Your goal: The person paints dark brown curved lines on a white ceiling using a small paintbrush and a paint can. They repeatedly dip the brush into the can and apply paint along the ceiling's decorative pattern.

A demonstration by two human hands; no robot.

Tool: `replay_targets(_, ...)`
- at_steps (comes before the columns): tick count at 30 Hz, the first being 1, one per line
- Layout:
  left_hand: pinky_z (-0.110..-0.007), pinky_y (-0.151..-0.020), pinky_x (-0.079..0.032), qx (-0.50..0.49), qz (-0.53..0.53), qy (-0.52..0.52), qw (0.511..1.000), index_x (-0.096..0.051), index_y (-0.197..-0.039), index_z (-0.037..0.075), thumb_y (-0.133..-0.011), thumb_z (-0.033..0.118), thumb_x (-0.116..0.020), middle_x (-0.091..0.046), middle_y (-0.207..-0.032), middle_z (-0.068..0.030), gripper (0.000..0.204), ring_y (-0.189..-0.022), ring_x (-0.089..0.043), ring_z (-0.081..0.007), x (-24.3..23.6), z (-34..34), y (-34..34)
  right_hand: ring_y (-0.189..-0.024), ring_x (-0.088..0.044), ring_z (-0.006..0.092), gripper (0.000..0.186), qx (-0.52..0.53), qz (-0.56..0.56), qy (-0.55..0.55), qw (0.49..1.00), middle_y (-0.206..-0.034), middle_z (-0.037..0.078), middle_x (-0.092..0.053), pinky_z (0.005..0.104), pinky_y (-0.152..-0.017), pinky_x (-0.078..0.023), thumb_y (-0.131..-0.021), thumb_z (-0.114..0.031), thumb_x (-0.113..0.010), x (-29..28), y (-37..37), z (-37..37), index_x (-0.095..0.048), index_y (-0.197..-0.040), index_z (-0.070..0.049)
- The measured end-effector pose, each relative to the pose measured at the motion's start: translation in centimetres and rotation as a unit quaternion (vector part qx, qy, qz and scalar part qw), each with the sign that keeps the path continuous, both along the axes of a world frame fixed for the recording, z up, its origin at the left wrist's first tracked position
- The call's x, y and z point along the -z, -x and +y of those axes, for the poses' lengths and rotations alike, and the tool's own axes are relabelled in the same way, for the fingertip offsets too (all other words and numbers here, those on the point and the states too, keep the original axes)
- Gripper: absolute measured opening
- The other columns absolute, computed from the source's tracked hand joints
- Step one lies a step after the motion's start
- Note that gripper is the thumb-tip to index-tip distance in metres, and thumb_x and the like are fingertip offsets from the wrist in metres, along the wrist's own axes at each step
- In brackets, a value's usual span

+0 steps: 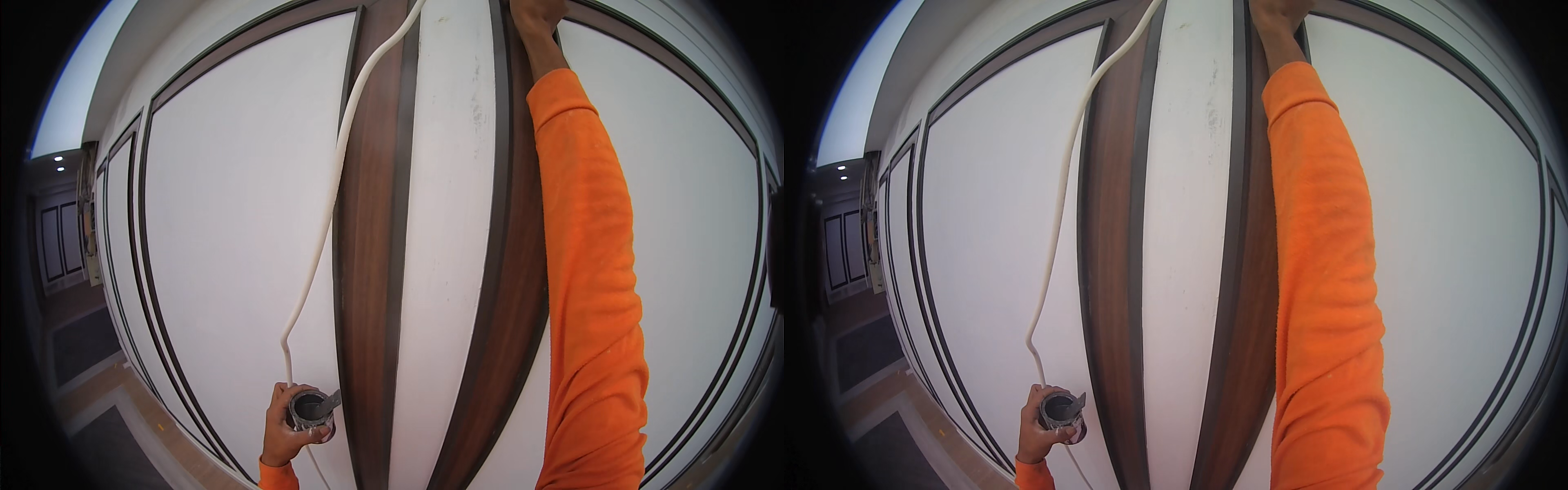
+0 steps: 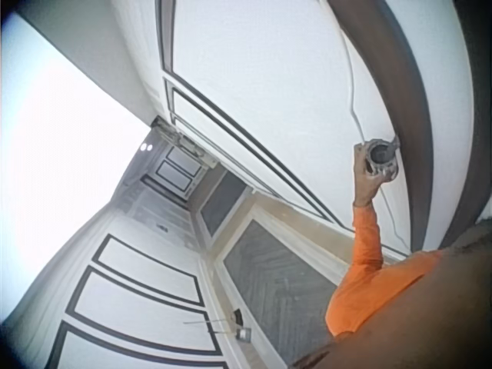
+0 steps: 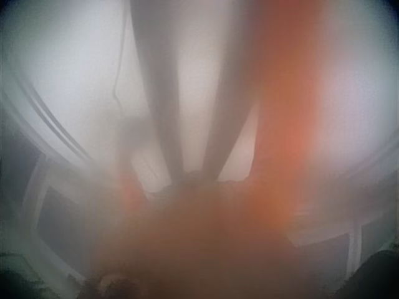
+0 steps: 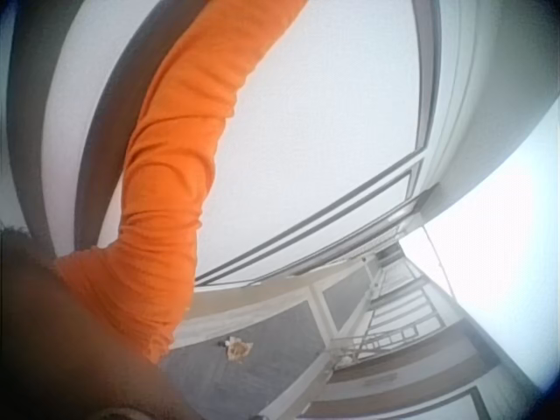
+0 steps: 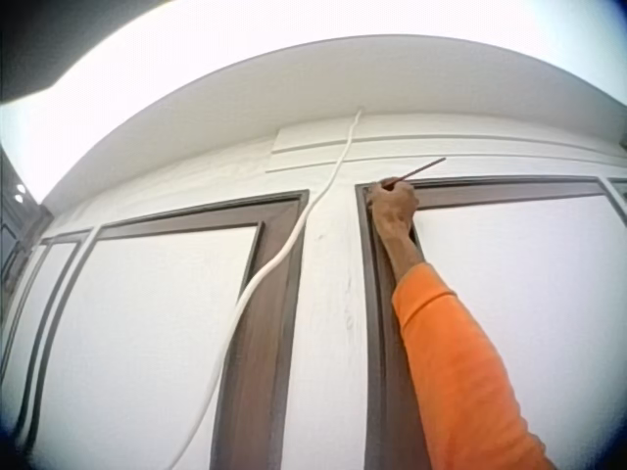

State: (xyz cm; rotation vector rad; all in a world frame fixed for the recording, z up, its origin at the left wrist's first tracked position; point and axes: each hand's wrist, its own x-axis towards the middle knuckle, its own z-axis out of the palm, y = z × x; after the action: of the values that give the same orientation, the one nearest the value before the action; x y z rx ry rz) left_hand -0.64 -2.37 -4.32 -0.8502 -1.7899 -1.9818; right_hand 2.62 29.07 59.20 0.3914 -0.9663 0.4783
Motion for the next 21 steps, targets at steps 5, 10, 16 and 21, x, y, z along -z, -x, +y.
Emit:
replay_targets(5,-0.032,-0.095,-0.048,0.005,0.003,0.0,1.0,-0.067,-0.12,0.001,-0.061,0.022,-0.094,-0.052,-0.106,-0.0043,0.068,-0.102,-0.058,-0.0186,0.1,-0.1,0.0,-0.066,-0.073,0.0235,0.025,-0.024,-0.008,0.004,1.0,-0.073,0.014,-0.075,0.0361,-0.067,-0.058,-0.085,-0.019,-0.07,0.0,-0.2,-0.2,-0.072,-0.074,0.003)
replay_targets(10,-0.032,-0.096,-0.047,0.001,0.005,0.008,1.0,-0.068,-0.119,0.002,-0.061,0.021,-0.093,-0.053,-0.106,-0.0044,0.066,-0.102,-0.056,-0.0188,-0.3,-0.2,0.0,-0.067,-0.074,0.0257,0.024,0.044,0.016,0.026,0.999,-0.071,0.014,-0.074,0.0371,-0.068,-0.058,-0.085,-0.02,-0.07,-0.1,0.3,0.1,-0.073,-0.076,0.002)
replay_targets(16,-0.032,-0.096,-0.047,0.0,0.012,0.014,1.0,-0.068,-0.118,0.003,-0.06,0.021,-0.093,-0.054,-0.105,-0.0045,0.066,-0.102,-0.056,-0.0189,-0.1,-0.3,0.2,-0.066,-0.074,0.0266,0.027,0.043,0.0,0.017,0.999,-0.068,0.014,-0.073,0.0375,-0.068,-0.058,-0.085,-0.022,-0.069,0.7,-0.3,-0.5,-0.073,-0.072,0.001)
replay_targets(21,-0.032,-0.097,-0.047,0.013,0.007,0.0,1.0,-0.068,-0.119,0.003,-0.06,0.019,-0.092,-0.054,-0.106,-0.0046,0.065,-0.102,-0.056,-0.0189,0.1,-0.4,0.3,-0.065,-0.073,0.0266,0.026,0.044,-0.016,0.023,0.999,-0.07,0.013,-0.074,0.0375,-0.066,-0.057,-0.085,-0.021,-0.07,1.2,-0.2,-0.5,-0.074,-0.073,0.001)
